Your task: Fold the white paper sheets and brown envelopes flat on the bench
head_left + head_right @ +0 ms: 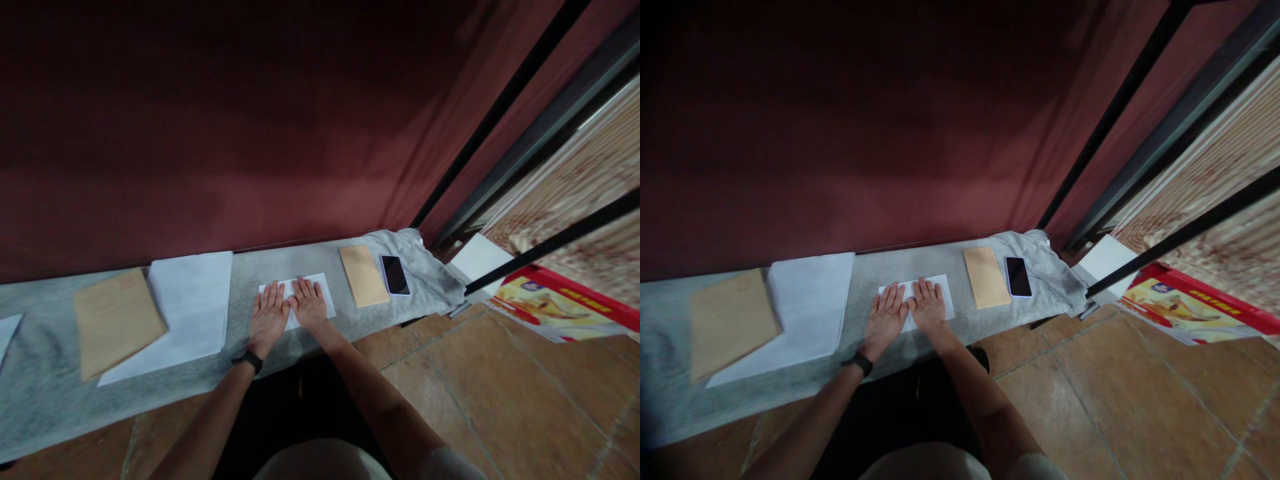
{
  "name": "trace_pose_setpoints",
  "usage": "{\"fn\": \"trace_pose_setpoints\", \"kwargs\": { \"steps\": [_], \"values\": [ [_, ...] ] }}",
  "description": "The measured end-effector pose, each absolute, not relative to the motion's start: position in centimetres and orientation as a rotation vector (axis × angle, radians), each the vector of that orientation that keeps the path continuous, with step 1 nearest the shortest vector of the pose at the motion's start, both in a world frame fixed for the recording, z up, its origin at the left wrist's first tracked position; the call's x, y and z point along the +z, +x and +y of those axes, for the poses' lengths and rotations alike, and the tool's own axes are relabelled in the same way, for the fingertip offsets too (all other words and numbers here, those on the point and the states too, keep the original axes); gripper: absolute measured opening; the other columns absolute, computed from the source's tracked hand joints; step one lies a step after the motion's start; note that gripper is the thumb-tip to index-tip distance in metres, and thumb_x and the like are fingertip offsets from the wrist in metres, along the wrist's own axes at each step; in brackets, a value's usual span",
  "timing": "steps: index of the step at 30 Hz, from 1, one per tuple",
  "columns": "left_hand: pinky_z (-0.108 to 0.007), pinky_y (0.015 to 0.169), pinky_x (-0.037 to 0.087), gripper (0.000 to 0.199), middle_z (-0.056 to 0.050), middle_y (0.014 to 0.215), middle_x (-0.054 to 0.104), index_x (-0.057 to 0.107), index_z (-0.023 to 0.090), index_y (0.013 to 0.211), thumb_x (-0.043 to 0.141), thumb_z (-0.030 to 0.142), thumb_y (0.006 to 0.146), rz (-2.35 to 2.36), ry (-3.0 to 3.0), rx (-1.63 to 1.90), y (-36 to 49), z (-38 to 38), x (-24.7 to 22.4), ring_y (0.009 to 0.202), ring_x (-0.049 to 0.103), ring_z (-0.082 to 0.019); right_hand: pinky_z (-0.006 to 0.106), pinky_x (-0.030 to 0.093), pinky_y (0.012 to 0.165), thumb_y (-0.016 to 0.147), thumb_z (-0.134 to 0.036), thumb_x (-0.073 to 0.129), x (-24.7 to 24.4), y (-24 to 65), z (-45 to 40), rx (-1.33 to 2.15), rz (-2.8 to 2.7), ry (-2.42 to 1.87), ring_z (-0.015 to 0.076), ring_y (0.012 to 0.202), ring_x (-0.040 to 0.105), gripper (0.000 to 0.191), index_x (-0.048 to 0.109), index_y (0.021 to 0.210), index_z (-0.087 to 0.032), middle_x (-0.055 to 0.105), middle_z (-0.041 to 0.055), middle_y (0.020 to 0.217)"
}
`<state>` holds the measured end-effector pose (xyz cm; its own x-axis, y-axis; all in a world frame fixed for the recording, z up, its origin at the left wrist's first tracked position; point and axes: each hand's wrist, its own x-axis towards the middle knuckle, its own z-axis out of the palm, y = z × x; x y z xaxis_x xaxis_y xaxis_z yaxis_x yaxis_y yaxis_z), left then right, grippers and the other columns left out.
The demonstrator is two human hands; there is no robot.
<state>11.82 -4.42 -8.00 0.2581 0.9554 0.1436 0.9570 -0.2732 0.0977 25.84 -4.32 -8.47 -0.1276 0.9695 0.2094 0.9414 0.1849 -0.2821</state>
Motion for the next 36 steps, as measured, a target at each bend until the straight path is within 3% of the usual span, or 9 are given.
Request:
{"fn": "trace_pose_setpoints", "kwargs": {
  "steps": [5,18,25,36],
  "values": [
    [-0.049,0.124,0.021,0.06,-0.013,0.161,0.037,0.035,0.014,0.156,0.028,0.03,0.099,-1.892,-2.483,-0.316,11.7,-4.5,-8.0,0.153,0.027,-0.025,0.047,0.027,0.121,0.107,-0.041,0.037,-8.5,28.1,-4.4,0.071,-2.085,-1.887,0.0265,0.148,0.037,0.052,0.042,0.153,-0.018,0.039,0.0116,0.159],
    [-0.05,0.123,0.023,0.06,-0.014,0.161,0.037,0.037,0.011,0.155,0.027,0.029,0.099,-1.867,-2.465,-0.299,11.8,-4.5,-7.7,0.152,0.028,-0.027,0.05,0.03,0.119,0.106,-0.035,0.036,-8.3,31.2,-5.7,-0.015,-1.895,-2.052,0.031,0.146,0.038,0.056,0.038,0.154,-0.006,0.038,0.02,0.158],
    [-0.049,0.124,0.021,0.06,-0.014,0.16,0.039,0.037,0.009,0.154,0.027,0.031,0.099,-1.861,-2.493,-0.309,11.5,-4.4,-7.7,0.151,0.03,-0.026,0.048,0.029,0.12,0.106,-0.042,0.04,-8.8,28.1,-8.9,0.0,-2.075,-1.813,0.0274,0.146,0.039,0.052,0.043,0.153,-0.02,0.039,0.0114,0.159],
    [-0.048,0.124,0.021,0.064,-0.021,0.159,0.039,0.039,-0.001,0.151,0.026,0.037,0.101,-1.975,-2.358,-0.384,9.8,-6.4,-8.2,0.149,0.033,-0.032,0.048,0.028,0.119,0.105,-0.044,0.04,-9.4,30.9,-11.5,-0.102,-1.931,-1.921,0.0303,0.142,0.044,0.059,0.042,0.153,-0.01,0.045,0.0168,0.154]
  ]
}}
